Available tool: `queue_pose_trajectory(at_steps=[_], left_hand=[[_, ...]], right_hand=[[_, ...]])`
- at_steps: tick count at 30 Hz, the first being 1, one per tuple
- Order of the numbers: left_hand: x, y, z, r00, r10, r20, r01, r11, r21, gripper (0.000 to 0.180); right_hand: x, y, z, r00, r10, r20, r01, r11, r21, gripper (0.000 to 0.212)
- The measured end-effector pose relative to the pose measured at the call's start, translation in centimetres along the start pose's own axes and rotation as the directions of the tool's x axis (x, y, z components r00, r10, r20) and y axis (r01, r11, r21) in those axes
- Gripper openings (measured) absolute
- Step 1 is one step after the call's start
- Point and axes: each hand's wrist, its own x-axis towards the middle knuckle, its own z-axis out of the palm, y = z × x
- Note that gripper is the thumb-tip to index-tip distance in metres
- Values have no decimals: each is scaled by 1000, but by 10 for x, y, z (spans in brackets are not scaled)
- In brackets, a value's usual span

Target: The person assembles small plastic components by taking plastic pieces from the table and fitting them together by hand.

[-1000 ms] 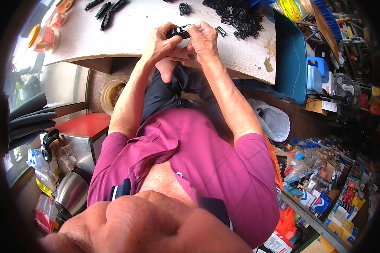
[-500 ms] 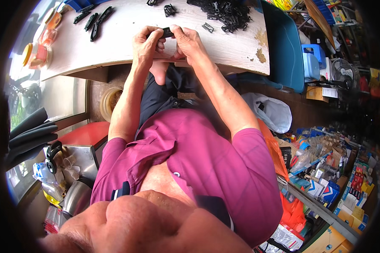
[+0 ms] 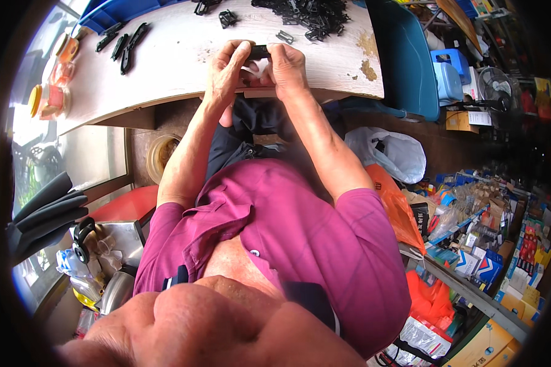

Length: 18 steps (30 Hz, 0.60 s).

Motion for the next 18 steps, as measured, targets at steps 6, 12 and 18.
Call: queue_pose_trajectory(at_steps=[6, 12, 18], left_hand=[[41, -11, 16, 790, 573, 216, -508, 416, 755, 30], [88, -30, 18, 673, 524, 522, -521, -164, 837, 17], [84, -30, 18, 692, 531, 489, -580, 7, 814, 11]], right_hand=[[20, -26, -77, 974, 50, -222, -34, 997, 75, 41], [36, -87, -133, 790, 28, -613, 85, 984, 155, 33], [34, -85, -142, 837, -5, -547, -6, 1000, -18, 34]])
